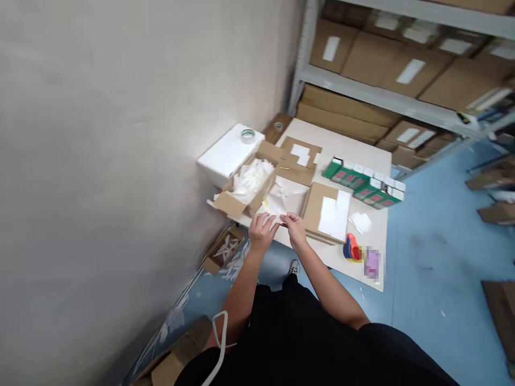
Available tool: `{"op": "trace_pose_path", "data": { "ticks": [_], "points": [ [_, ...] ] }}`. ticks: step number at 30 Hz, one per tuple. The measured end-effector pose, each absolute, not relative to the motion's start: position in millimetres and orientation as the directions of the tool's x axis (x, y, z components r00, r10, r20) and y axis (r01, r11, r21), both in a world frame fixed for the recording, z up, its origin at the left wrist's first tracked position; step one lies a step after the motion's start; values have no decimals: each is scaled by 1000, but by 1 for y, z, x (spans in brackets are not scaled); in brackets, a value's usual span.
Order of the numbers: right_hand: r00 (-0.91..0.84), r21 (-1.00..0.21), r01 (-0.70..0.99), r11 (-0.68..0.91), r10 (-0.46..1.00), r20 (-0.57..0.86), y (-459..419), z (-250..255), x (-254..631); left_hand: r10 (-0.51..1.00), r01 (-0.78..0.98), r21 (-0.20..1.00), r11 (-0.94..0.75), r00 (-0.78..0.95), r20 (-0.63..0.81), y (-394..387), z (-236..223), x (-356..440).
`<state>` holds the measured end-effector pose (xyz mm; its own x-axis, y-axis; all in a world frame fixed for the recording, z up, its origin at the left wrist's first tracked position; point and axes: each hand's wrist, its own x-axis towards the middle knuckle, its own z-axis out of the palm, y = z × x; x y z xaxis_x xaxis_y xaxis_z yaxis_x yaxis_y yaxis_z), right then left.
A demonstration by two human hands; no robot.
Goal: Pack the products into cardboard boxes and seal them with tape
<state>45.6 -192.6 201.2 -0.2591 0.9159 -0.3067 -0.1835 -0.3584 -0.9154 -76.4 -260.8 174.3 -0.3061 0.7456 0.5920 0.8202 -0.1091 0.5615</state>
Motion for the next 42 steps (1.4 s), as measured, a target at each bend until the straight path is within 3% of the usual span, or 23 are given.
{"op": "trace_pose_path", "data": {
  "ticks": [3,5,9,11,13,17,22,31,38,42],
  "points": [
    [-97,-923,-204,-326,945,-312,-156,197,104,824,785,582,-212,-177,538,-219,171,-27],
    [-58,-928,-195,-317,948,-312,-135,192,140,859,701,685,-195,-215,465,-193,166,3],
    [-90,-929,-149,-340,940,-329,-107,175,199,882,265,964,9,-457,118,-145,147,44],
    [-98,-923,-132,-362,931,-351,-100,163,219,921,61,995,81,-386,-51,-126,134,54],
    [-93,-916,-109,-385,922,-376,-97,148,232,943,-6,991,130,-309,-126,-113,121,61],
    [-42,-908,12,-419,907,-419,-92,116,245,922,30,979,200,-345,-177,-104,94,68],
    [-17,-860,307,-408,901,-433,-84,84,242,877,200,920,336,-422,-228,-106,62,68],
    [40,-605,712,-356,881,-471,-88,61,220,835,496,691,526,-456,-308,-108,36,66],
    [-9,-478,834,-275,860,-509,-83,64,217,819,575,587,569,-463,-340,-108,40,72],
    [-33,-473,845,-247,860,-509,-82,67,226,889,730,509,456,-395,-229,-108,48,74]
  ]
}}
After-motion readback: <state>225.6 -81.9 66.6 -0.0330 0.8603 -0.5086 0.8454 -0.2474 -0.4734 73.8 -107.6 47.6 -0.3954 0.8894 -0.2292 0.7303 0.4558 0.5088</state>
